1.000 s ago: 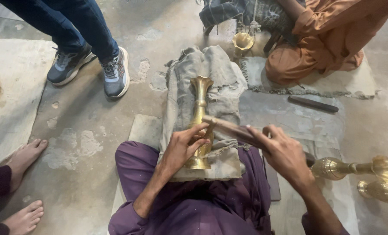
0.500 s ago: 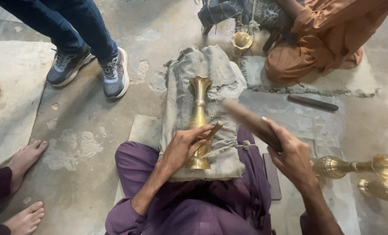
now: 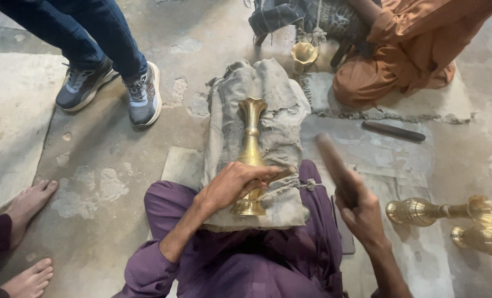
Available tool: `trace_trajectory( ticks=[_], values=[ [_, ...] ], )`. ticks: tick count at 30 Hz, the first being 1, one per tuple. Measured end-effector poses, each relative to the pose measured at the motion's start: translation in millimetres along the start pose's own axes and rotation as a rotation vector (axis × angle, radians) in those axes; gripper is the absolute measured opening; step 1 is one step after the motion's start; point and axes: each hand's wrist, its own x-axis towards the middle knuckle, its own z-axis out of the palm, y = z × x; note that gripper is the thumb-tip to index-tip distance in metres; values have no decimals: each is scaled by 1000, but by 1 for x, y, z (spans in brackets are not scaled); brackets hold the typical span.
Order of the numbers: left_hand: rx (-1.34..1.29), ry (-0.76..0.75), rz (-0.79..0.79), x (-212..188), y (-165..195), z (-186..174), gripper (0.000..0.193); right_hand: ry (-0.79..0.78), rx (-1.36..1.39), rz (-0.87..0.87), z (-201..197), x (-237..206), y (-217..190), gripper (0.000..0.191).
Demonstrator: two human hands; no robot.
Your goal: The person sits cross-legged on the floor with a brass vase resting on a cloth cushion and decorates its surface by hand, holding a small punch against the metal and striking it with a wooden mallet. The person repositions the punch and rotates the vase to work different areas of the body and neck.
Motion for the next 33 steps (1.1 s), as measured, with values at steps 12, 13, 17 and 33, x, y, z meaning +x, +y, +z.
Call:
trace_trajectory(
  ticks=[12, 13, 17, 33],
  values=[
    [-102, 242, 85, -16, -2, 5, 47, 17, -173, -102, -12, 16, -5, 63],
    [-112, 232, 56, -17, -3, 5, 47, -17, -271, -128, -13, 18, -9, 61],
    [-102, 156, -13, -16, -1, 4, 47, 4, -397, -200, -15, 19, -21, 57],
    [-195, 396, 10, -32, -18, 18, 40, -119, -662, 57, -17, -7, -10, 50]
  ],
)
